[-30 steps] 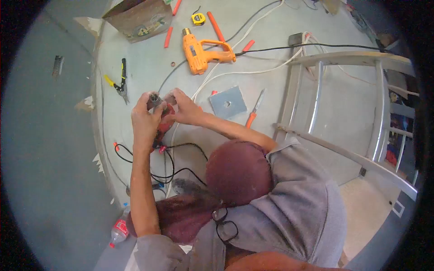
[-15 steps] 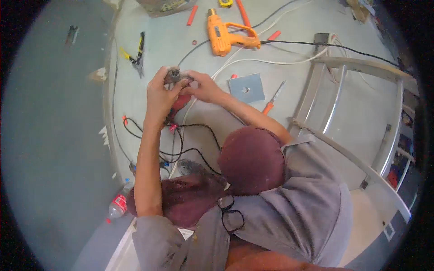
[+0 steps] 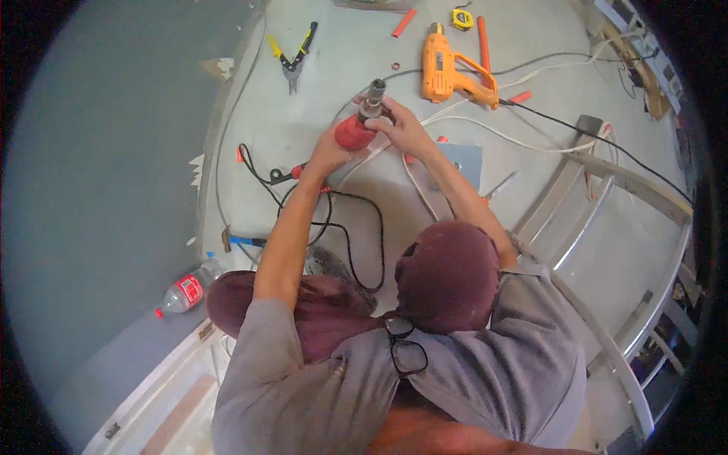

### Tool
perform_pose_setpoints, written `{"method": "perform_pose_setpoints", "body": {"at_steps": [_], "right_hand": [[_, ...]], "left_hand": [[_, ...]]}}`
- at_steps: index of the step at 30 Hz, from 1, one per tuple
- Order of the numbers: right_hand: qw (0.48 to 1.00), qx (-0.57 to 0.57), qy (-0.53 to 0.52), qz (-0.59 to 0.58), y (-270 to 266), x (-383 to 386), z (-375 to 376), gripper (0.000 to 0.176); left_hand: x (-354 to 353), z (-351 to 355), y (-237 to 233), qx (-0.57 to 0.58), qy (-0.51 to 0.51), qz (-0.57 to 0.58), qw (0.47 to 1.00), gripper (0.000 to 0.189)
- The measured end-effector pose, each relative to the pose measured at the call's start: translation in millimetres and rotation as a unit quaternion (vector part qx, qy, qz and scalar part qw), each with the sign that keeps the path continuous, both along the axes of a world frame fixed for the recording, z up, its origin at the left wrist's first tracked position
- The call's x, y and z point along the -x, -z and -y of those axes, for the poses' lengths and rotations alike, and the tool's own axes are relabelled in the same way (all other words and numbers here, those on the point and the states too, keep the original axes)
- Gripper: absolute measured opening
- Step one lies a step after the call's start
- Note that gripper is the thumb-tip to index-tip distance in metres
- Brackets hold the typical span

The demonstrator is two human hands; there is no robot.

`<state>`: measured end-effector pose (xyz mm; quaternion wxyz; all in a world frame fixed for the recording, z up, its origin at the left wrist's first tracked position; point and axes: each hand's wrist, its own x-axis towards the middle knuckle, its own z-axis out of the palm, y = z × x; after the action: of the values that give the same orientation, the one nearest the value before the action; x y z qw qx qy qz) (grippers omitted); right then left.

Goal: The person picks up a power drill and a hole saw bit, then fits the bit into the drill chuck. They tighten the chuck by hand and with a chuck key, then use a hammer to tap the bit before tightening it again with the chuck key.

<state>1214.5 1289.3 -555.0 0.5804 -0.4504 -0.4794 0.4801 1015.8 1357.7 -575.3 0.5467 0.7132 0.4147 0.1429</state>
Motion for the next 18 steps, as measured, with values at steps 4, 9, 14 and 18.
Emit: {"method": "perform_pose_setpoints", "body": {"at_steps": [4,9,14,18], "right_hand": [[0.998,0.020,0.053,-0.029,19.3,2.4,-9.4,0.046],[0.989,0.055,0.133,0.021,25.9,9.4,0.3,0.043],[0.998,0.046,0.031,0.039,8.2,27.3,-4.7,0.042],[0.993,0.065,-0.068,0.076,-7.6,67.5,-16.3,0.040]], "left_hand": [[-5.3,4.9,21.6,-0.033,-0.062,0.056,0.996,0.062],[-18.8,37.5,-7.3,-0.089,-0.129,-0.110,0.982,0.059],[-8.7,74.8,-1.0,-0.087,-0.291,-0.099,0.948,0.062],[17.5,107.5,1.7,-0.086,-0.397,-0.095,0.909,0.065]]}}
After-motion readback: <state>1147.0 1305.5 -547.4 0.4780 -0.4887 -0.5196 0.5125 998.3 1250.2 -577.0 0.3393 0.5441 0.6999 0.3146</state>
